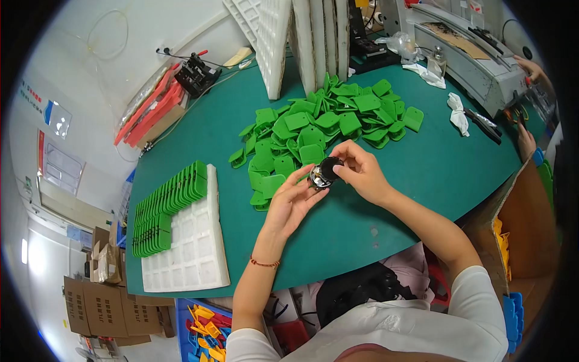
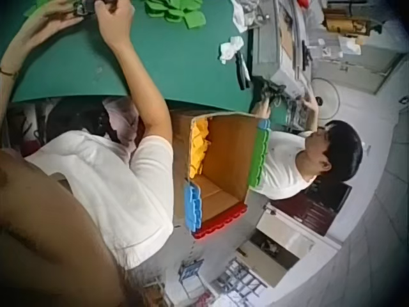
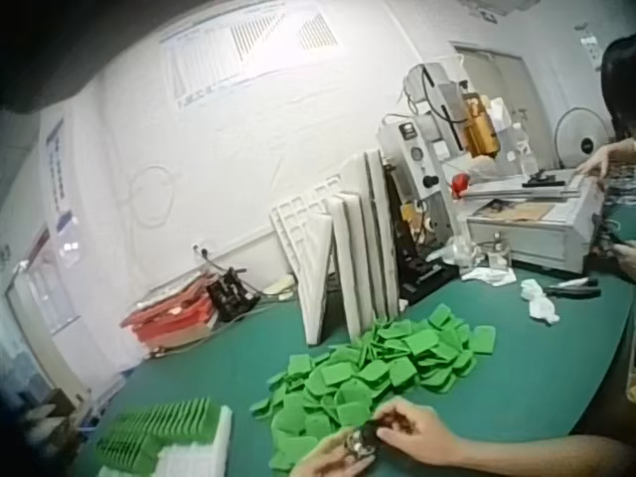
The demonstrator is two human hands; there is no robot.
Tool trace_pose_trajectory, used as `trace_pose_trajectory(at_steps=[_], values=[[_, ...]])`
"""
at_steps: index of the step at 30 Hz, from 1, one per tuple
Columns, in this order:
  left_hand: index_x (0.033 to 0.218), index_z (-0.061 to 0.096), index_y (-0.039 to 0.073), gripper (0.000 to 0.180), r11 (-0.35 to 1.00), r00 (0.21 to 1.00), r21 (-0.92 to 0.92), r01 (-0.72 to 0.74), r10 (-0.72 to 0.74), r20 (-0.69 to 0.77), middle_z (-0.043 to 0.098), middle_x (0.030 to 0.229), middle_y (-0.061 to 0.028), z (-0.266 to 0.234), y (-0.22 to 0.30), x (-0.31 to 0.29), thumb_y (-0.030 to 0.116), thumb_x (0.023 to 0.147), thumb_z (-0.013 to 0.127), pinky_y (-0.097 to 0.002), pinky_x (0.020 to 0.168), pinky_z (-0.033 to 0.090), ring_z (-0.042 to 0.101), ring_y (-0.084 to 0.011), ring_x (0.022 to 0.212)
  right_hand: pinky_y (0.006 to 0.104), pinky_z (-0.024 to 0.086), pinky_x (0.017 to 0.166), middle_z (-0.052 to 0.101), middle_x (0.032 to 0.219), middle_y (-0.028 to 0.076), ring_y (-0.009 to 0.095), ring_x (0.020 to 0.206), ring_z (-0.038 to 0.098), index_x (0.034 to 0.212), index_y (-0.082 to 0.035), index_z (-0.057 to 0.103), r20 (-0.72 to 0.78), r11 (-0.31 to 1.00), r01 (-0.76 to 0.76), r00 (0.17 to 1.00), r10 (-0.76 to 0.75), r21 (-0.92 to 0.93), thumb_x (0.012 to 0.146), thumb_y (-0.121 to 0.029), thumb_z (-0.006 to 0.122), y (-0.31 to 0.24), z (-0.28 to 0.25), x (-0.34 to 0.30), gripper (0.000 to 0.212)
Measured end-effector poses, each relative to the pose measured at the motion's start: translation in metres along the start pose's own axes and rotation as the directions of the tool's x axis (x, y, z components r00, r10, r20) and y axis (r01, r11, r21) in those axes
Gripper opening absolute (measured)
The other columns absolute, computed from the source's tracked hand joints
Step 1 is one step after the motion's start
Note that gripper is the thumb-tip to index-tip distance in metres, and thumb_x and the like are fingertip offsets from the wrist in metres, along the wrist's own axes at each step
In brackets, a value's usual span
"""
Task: Assembling green plastic casings onto small black electronic components at a workbench.
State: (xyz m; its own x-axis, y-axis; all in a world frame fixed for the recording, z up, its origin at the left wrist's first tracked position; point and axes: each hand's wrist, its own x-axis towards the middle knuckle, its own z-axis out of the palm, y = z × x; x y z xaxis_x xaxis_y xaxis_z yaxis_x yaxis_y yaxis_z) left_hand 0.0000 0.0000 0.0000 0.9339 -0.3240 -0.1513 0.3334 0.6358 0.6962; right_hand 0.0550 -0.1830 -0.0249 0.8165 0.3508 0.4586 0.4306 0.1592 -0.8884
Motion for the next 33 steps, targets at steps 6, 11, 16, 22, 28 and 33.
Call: trace_pose_trajectory(at_steps=[6,11,16,22,28,33], values=[[0.125,0.034,-0.003,0.039,0.990,0.996,0.127,-0.065,0.073,-0.054,0.049,0.114,-0.0176,0.002,-0.001,-0.002,0.000,0.087,0.043,-0.0374,0.092,0.043,0.050,-0.0238,0.105,0.0183,0.034,0.042,0.049,0.074,0.001,0.006,0.053,0.047,0.088,-0.006,0.045,0.077,0.896,-0.319,0.947,0.311,0.309,0.080,-0.006,0.054,-0.020,-0.004,0.003,0.012],[0.125,0.037,-0.002,0.039,0.986,0.995,0.154,-0.064,0.076,-0.069,0.051,0.111,-0.0132,-0.001,-0.005,-0.001,0.003,0.088,0.045,-0.0349,0.089,0.045,0.051,-0.0189,0.101,0.0211,0.041,0.042,0.048,0.076,0.002,0.009,0.052,0.053,0.085,-0.008,0.042,0.189,0.768,-0.490,0.870,0.455,0.413,0.081,-0.009,0.053,-0.025,-0.004,0.004,0.012],[0.125,0.038,-0.001,0.038,0.982,0.992,0.168,-0.090,0.103,-0.071,0.051,0.112,-0.0121,-0.003,-0.008,0.003,0.006,0.089,0.045,-0.0360,0.092,0.043,0.052,-0.0189,0.101,0.0218,0.043,0.044,0.048,0.077,0.002,0.012,0.056,0.056,0.084,-0.007,0.041,0.227,0.764,-0.484,0.875,0.427,0.426,0.081,-0.009,0.055,-0.022,-0.001,0.003,0.014],[0.126,0.038,0.000,0.037,0.981,0.994,0.179,-0.075,0.088,-0.067,0.050,0.114,-0.0135,0.001,-0.005,0.001,0.009,0.090,0.043,-0.0369,0.092,0.045,0.054,-0.0214,0.100,0.0208,0.041,0.044,0.050,0.070,0.002,0.010,0.055,0.055,0.081,-0.006,0.044,0.199,0.839,-0.447,0.893,0.403,0.309,0.079,-0.007,0.058,-0.019,-0.002,0.003,0.015],[0.126,0.037,-0.002,0.037,0.975,0.989,0.193,-0.111,0.128,-0.075,0.049,0.115,-0.0168,0.004,-0.004,0.001,0.008,0.091,0.042,-0.0378,0.091,0.046,0.054,-0.0244,0.103,0.0194,0.035,0.041,0.054,0.061,0.004,0.007,0.048,0.049,0.078,-0.004,0.046,0.154,0.843,-0.431,0.902,0.402,0.321,0.078,-0.007,0.061,-0.016,-0.002,0.003,0.016],[0.125,0.037,-0.004,0.037,0.962,0.987,0.252,-0.109,0.135,-0.086,0.048,0.117,-0.0188,0.007,-0.006,0.001,0.007,0.090,0.043,-0.0381,0.090,0.047,0.054,-0.0268,0.103,0.0194,0.035,0.041,0.054,0.062,0.004,0.007,0.048,0.049,0.077,-0.004,0.046,0.151,0.850,-0.420,0.908,0.392,0.318,0.078,-0.006,0.062,-0.014,-0.002,0.002,0.016]])
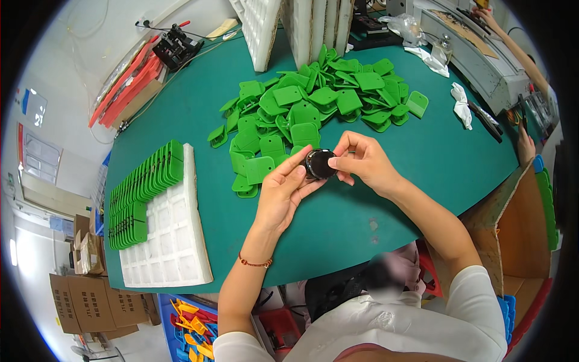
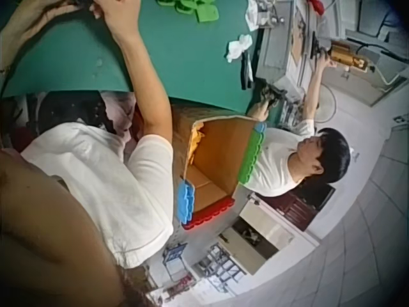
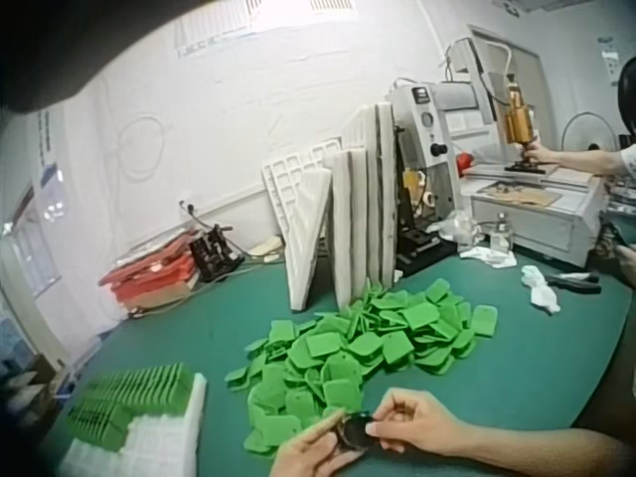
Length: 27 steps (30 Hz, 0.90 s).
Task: Assembling green plastic casings onto small black electronic components at a workbench.
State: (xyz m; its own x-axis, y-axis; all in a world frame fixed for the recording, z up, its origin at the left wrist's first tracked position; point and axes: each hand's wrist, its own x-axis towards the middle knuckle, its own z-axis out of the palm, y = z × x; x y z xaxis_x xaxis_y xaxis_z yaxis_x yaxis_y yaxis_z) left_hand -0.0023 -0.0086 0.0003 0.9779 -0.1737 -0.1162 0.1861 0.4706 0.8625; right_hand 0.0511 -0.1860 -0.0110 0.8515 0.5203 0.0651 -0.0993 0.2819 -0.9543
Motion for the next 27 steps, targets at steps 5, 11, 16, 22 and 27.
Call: trace_pose_trajectory(at_steps=[5,11,16,22,27], values=[[0.122,0.041,-0.005,0.035,0.999,1.000,0.034,-0.029,0.029,0.008,0.049,0.116,-0.0186,-0.0015,-0.0022,-0.0013,0.005,0.089,0.044,-0.0372,0.089,0.048,0.055,-0.0262,0.101,0.0180,0.029,0.039,0.052,0.064,0.001,0.004,0.049,0.045,0.076,-0.004,0.046,-0.006,0.999,-0.021,1.000,0.021,0.046,0.077,-0.004,0.062,0.0002,-0.0005,0.0001,0.017],[0.121,0.043,-0.006,0.034,0.998,0.999,0.057,-0.037,0.036,0.009,0.051,0.115,-0.0183,-0.0020,-0.0037,-0.0011,0.005,0.088,0.045,-0.0366,0.087,0.049,0.056,-0.0258,0.100,0.0173,0.027,0.040,0.050,0.064,-0.001,0.003,0.051,0.045,0.076,-0.005,0.046,-0.003,0.997,-0.060,0.998,0.060,0.057,0.077,-0.004,0.063,0.0001,-0.0012,-0.0006,0.017],[0.120,0.044,-0.006,0.034,0.997,0.999,0.071,-0.039,0.039,-0.003,0.051,0.115,-0.0181,-0.0015,-0.0035,-0.0015,0.004,0.088,0.046,-0.0366,0.087,0.049,0.056,-0.0256,0.100,0.0175,0.028,0.041,0.050,0.063,-0.001,0.003,0.051,0.045,0.075,-0.005,0.047,-0.005,0.997,-0.068,0.998,0.068,0.036,0.077,-0.005,0.063,-0.0005,-0.0010,-0.0008,0.016],[0.119,0.045,-0.006,0.033,0.996,0.999,0.080,-0.040,0.041,-0.012,0.051,0.114,-0.0180,-0.0018,-0.0040,-0.0014,0.004,0.087,0.047,-0.0364,0.086,0.050,0.056,-0.0251,0.099,0.0178,0.028,0.041,0.050,0.061,-0.001,0.004,0.050,0.045,0.075,-0.005,0.047,-0.001,0.997,-0.071,0.997,0.071,0.028,0.077,-0.005,0.063,0.0002,-0.0018,-0.0004,0.016],[0.119,0.045,-0.006,0.033,0.995,0.999,0.093,-0.037,0.038,-0.014,0.052,0.113,-0.0179,-0.0032,-0.0045,-0.0013,0.004,0.087,0.047,-0.0358,0.086,0.050,0.056,-0.0246,0.099,0.0184,0.029,0.040,0.050,0.060,0.000,0.005,0.049,0.045,0.074,-0.005,0.047,-0.003,0.998,-0.060,0.998,0.060,0.025,0.076,-0.004,0.063,0.0002,-0.0009,0.0001,0.016]])
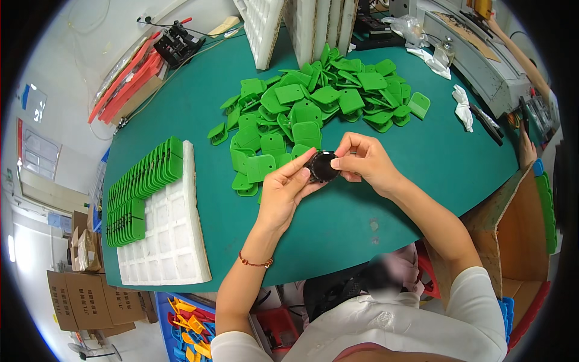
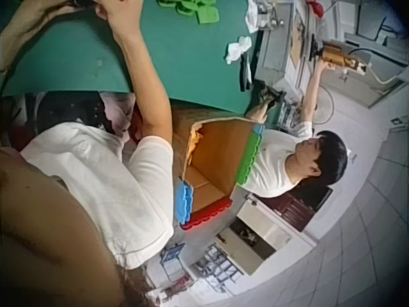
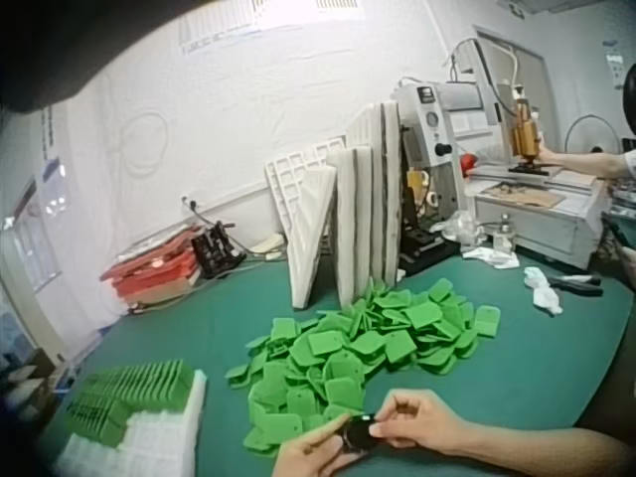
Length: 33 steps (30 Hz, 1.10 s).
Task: Assembling green plastic casings onto small black electronic components at a workbench.
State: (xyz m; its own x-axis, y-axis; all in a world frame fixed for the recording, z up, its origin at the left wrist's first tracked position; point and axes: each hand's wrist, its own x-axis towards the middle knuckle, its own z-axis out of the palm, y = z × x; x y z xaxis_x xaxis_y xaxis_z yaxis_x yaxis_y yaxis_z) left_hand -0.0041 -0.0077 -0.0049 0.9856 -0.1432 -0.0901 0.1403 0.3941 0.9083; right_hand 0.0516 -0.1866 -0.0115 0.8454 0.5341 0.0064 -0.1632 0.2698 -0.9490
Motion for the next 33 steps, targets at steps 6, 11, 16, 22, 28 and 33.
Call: trace_pose_trajectory(at_steps=[6,11,16,22,28,33], values=[[0.119,0.045,-0.006,0.033,1.000,1.000,-0.004,-0.007,0.007,-0.002,0.052,0.112,-0.0180,0.0014,0.0006,-0.0005,0.004,0.087,0.047,-0.0353,0.085,0.050,0.056,-0.0245,0.098,0.0186,0.029,0.040,0.050,0.061,0.000,0.005,0.049,0.046,0.074,-0.005,0.047,0.006,1.000,0.001,1.000,-0.001,0.003,0.076,-0.004,0.063,-0.0001,-0.0002,-0.0002,0.016],[0.121,0.044,-0.004,0.032,1.000,1.000,0.008,0.016,-0.016,0.000,0.053,0.113,-0.0152,0.0023,0.0008,-0.0005,0.002,0.090,0.042,-0.0304,0.085,0.050,0.057,-0.0209,0.096,0.0184,0.030,0.041,0.050,0.062,0.000,0.005,0.050,0.047,0.073,-0.005,0.047,0.000,1.000,0.003,1.000,-0.003,-0.011,0.076,-0.005,0.063,0.0005,-0.0011,-0.0004,0.016],[0.121,0.045,-0.003,0.032,1.000,1.000,0.007,0.012,-0.012,-0.008,0.054,0.112,-0.0150,0.0021,0.0003,-0.0009,0.003,0.090,0.042,-0.0304,0.085,0.050,0.057,-0.0208,0.096,0.0184,0.031,0.040,0.050,0.061,0.000,0.005,0.050,0.047,0.073,-0.005,0.048,0.005,1.000,0.011,1.000,-0.011,-0.004,0.076,-0.005,0.063,0.0024,-0.0007,0.0007,0.016],[0.120,0.045,-0.005,0.033,1.000,1.000,0.013,0.010,-0.010,-0.016,0.053,0.113,-0.0165,0.0018,-0.0006,-0.0006,0.003,0.089,0.044,-0.0323,0.085,0.050,0.057,-0.0229,0.097,0.0182,0.031,0.040,0.050,0.060,0.000,0.005,0.049,0.047,0.073,-0.005,0.047,0.000,1.000,0.021,1.000,-0.021,-0.008,0.076,-0.005,0.063,0.0039,-0.0006,0.0012,0.016],[0.119,0.045,-0.006,0.034,1.000,0.999,-0.008,0.014,-0.014,-0.032,0.051,0.114,-0.0189,0.0021,-0.0013,-0.0004,0.002,0.087,0.046,-0.0346,0.084,0.051,0.057,-0.0259,0.098,0.0175,0.030,0.039,0.051,0.059,0.001,0.004,0.047,0.046,0.074,-0.004,0.047,-0.001,0.999,0.047,0.999,-0.047,-0.011,0.076,-0.005,0.063,0.0062,-0.0011,0.0012,0.016],[0.119,0.045,-0.006,0.036,0.991,1.000,-0.135,0.006,-0.004,0.017,0.055,0.108,-0.0188,-0.0013,-0.0010,-0.0013,0.002,0.084,0.051,-0.0333,0.082,0.051,0.058,-0.0243,0.095,0.0178,0.031,0.038,0.052,0.057,0.002,0.004,0.045,0.045,0.074,-0.004,0.046,0.016,0.996,0.074,0.997,-0.074,-0.053,0.076,-0.006,0.064,0.0067,-0.0012,0.0009,0.018]])
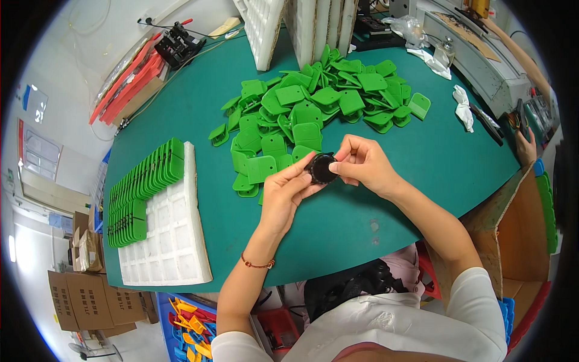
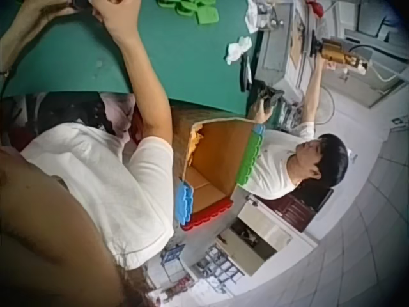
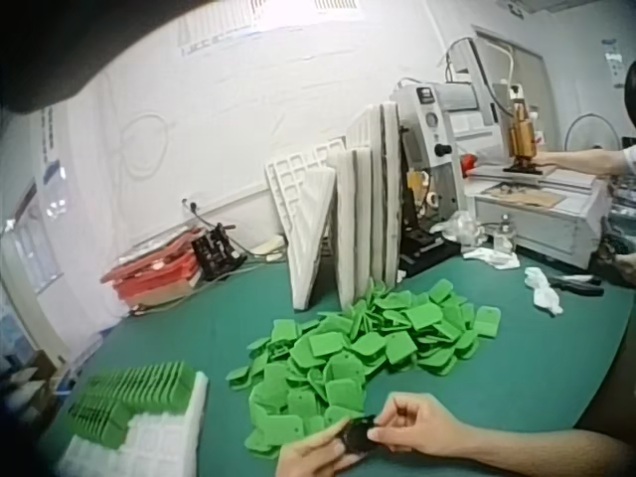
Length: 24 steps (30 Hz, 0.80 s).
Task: Assembling green plastic casings onto small black electronic components at a workbench.
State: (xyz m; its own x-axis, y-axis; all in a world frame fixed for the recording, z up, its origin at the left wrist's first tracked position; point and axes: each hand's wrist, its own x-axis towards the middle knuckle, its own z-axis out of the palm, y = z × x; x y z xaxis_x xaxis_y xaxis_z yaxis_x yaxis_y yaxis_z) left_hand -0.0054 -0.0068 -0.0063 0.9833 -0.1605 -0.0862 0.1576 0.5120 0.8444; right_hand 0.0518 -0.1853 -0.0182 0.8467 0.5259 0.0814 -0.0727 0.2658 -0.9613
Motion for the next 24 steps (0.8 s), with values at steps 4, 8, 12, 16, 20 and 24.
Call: trace_pose_trajectory(at_steps=[4,8,12,16,20,24], values=[[0.119,0.046,-0.006,0.039,0.962,0.995,0.265,-0.059,0.079,-0.064,0.058,0.103,-0.0167,0.008,-0.004,-0.002,-0.002,0.081,0.055,-0.0290,0.080,0.051,0.059,-0.0170,0.088,0.0180,0.031,0.038,0.052,0.057,0.002,0.004,0.044,0.045,0.073,-0.004,0.046,0.009,1.000,0.028,1.000,-0.028,0.007,0.075,-0.004,0.065,-0.001,0.002,-0.001,0.019],[0.118,0.046,-0.006,0.040,0.959,0.987,0.265,-0.105,0.132,-0.089,0.058,0.102,-0.0173,0.007,-0.005,-0.002,-0.005,0.080,0.056,-0.0292,0.080,0.051,0.059,-0.0169,0.089,0.0177,0.030,0.037,0.050,0.055,0.000,0.004,0.042,0.044,0.072,-0.005,0.044,-0.023,0.998,0.066,0.998,-0.065,0.009,0.073,-0.004,0.068,-0.001,0.005,0.000,0.024],[0.118,0.047,-0.006,0.039,0.952,0.981,0.260,-0.161,0.182,-0.060,0.058,0.103,-0.0177,0.008,-0.005,-0.003,-0.005,0.080,0.056,-0.0283,0.080,0.051,0.058,-0.0163,0.090,0.0174,0.032,0.041,0.052,0.064,0.001,0.004,0.049,0.046,0.072,-0.006,0.044,0.010,0.999,0.049,0.999,-0.049,0.020,0.071,-0.007,0.071,-0.001,-0.002,0.000,0.027],[0.118,0.047,-0.005,0.039,0.912,0.968,0.344,-0.225,0.250,-0.031,0.057,0.108,-0.0156,0.009,-0.007,-0.004,-0.006,0.080,0.056,-0.0256,0.083,0.048,0.058,-0.0148,0.091,0.0197,0.037,0.058,0.050,0.080,0.001,0.004,0.071,0.047,0.082,-0.005,0.048,-0.049,0.968,0.209,0.975,-0.218,-0.141,0.070,-0.009,0.073,0.001,0.002,0.000,0.028],[0.119,0.049,-0.001,0.040,0.844,0.935,0.421,-0.332,0.354,0.028,0.058,0.107,-0.0103,0.014,-0.010,-0.005,-0.005,0.080,0.056,-0.0219,0.082,0.045,0.057,-0.0110,0.090,0.0221,0.041,0.060,0.056,0.087,0.003,0.008,0.073,0.051,0.091,-0.002,0.055,0.043,0.900,0.316,0.947,-0.318,-0.301,0.071,-0.018,0.072,0.004,0.005,0.000,0.030],[0.119,0.050,0.002,0.040,0.754,0.931,0.562,-0.339,0.356,0.084,0.061,0.102,-0.0072,0.013,-0.011,-0.007,-0.004,0.080,0.057,-0.0189,0.077,0.045,0.056,-0.0067,0.085,0.0237,0.042,0.061,0.057,0.080,0.004,0.011,0.067,0.051,0.089,-0.002,0.060,0.071,0.889,0.340,0.940,-0.335,-0.307,0.074,-0.019,0.068,0.005,0.006,-0.001,0.024]])
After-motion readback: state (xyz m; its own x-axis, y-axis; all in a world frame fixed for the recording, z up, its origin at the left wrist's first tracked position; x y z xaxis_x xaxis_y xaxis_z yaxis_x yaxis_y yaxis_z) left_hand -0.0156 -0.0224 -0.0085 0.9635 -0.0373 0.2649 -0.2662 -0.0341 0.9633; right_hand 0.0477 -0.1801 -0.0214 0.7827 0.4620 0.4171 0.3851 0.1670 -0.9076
